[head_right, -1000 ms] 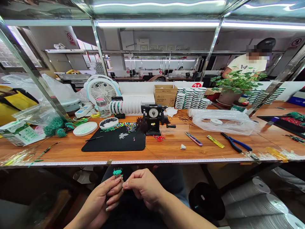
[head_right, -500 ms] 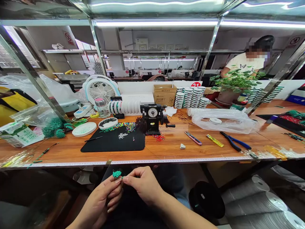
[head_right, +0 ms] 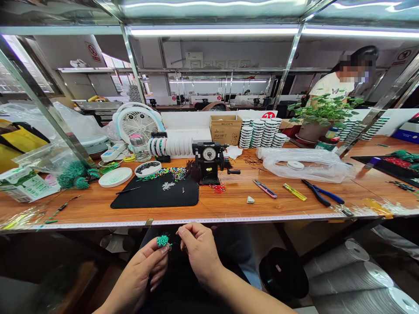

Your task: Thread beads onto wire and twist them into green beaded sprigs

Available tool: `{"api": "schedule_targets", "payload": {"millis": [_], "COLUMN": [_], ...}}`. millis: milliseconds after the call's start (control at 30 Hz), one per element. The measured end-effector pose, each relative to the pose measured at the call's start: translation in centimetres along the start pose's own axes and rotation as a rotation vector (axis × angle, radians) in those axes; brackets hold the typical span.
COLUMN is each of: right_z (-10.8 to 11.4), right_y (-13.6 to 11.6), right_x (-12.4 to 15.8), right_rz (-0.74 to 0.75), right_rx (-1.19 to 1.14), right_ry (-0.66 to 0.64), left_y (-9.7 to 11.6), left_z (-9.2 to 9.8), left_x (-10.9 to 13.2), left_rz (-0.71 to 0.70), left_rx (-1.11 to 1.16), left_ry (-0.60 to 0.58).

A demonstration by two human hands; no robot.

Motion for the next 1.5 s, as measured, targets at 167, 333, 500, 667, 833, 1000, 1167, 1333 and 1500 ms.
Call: {"api": "schedule_targets", "payload": {"millis": [167, 333, 500, 667, 833, 1000, 1167, 1333, 1500], "right_z": [0.2, 0.6, 0.7, 1.1, 1.9, 2.1, 1.3, 1.2, 1.6], "right_y": [0.1, -0.4, -0.9, -1.2, -2.0, -2.3, -1.4, -0.7, -0.7], "right_x": [0.2, 0.2, 0.5, 0.6, 0.5, 0.6, 0.8, 1.0, 1.5], "right_rz": [-0.027, 0.086, 0.067, 0.060, 0.060, 0.083, 0.068, -0.001, -0.145], "right_rx": [-0.001, 0.172, 0.499, 0.505, 0.359, 0.314, 0.344, 0.302, 0.313], "right_ry": [-0.044, -0.152, -0.300, -0.537, -0.543, -0.365, -0.340, -0.422, -0.605], "left_y": [0.0, -0.1, -0.4, 0.1, 2.0, 1.5, 0.1, 0.9, 1.2], "left_z": [0.3, 0.7, 0.8, 0.9, 2.6, 3.3, 1.1, 0.3, 0.5], "left_x": [-0.3, -0.5, -0.3, -0.4, -0.5, -0.3, -0.1, -0.7, -0.9], "left_rz": [0.014, 0.004, -0.040, -0.263, -0.415, -0.172, 0.046, -0.095, -0.123], "left_rx": [0.058, 0.030, -0.009, 0.120, 0.315, 0.130, 0.124, 0.009, -0.121], "left_ry": [0.029, 0.107, 0.107, 0.226, 0.341, 0.176, -0.015, 0.106, -0.018]}}
Point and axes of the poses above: each hand's wrist, its own x-axis away from the middle knuckle, its own z-axis out of the back of the hand, y = z × x, the point moved 1 cm from there along -x, towards the middle knuckle, and after that the axes turned 8 degrees about z, right-handed, at the moved point
